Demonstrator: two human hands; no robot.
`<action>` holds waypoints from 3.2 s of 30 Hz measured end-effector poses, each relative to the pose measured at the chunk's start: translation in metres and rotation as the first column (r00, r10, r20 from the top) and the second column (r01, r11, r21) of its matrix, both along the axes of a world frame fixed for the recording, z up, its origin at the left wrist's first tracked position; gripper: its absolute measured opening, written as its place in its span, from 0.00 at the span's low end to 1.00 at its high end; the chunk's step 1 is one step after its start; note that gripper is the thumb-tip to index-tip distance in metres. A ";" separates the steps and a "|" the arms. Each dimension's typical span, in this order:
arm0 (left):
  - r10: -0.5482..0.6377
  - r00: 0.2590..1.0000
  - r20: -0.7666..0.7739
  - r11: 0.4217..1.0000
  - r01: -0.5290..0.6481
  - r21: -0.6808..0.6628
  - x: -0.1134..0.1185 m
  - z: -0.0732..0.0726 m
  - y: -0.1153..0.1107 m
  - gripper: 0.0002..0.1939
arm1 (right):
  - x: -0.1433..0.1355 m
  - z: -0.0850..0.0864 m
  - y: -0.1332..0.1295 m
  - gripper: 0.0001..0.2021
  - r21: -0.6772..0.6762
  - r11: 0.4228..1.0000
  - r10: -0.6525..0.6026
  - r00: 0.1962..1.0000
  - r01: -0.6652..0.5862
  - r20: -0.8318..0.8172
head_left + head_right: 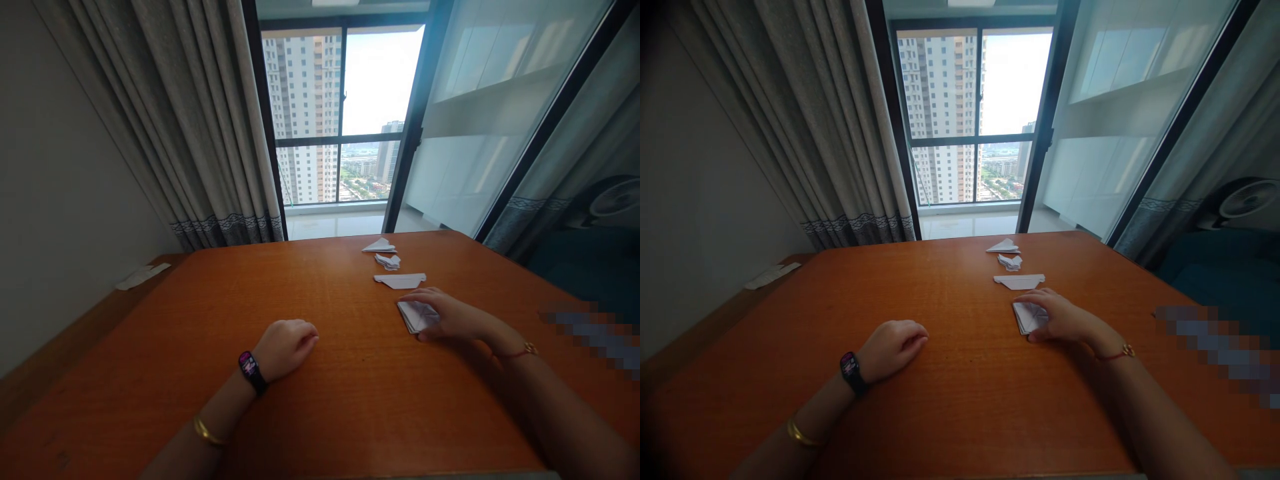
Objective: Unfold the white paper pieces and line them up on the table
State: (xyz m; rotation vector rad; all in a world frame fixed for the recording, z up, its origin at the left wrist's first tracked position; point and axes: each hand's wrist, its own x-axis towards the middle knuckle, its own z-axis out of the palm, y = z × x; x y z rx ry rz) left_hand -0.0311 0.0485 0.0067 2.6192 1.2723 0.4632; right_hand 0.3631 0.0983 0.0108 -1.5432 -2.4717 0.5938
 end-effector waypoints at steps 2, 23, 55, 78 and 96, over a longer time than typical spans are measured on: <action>-0.005 1.000 0.003 1.000 0.005 -0.001 0.000 0.000 0.000 0.10 | 0.000 0.001 0.000 0.40 0.015 1.000 -0.010 1.000 0.010 -0.002; 0.003 1.000 0.007 1.000 -0.002 -0.013 0.000 0.000 0.000 0.09 | -0.004 0.001 -0.003 0.40 -0.026 0.999 -0.039 0.997 0.041 0.064; 0.003 1.000 0.009 0.999 -0.003 -0.034 -0.002 -0.003 0.000 0.09 | -0.015 0.007 -0.008 0.31 -0.012 0.993 -0.116 0.993 0.115 -0.017; 0.001 1.000 0.013 0.999 -0.001 -0.037 -0.001 -0.001 0.000 0.09 | -0.019 -0.001 -0.006 0.31 -0.101 0.987 -0.129 0.991 0.126 -0.019; -0.007 1.000 0.014 0.999 0.008 -0.038 -0.001 -0.002 0.001 0.09 | -0.014 -0.007 0.000 0.28 -0.025 0.993 -0.116 0.993 0.116 -0.003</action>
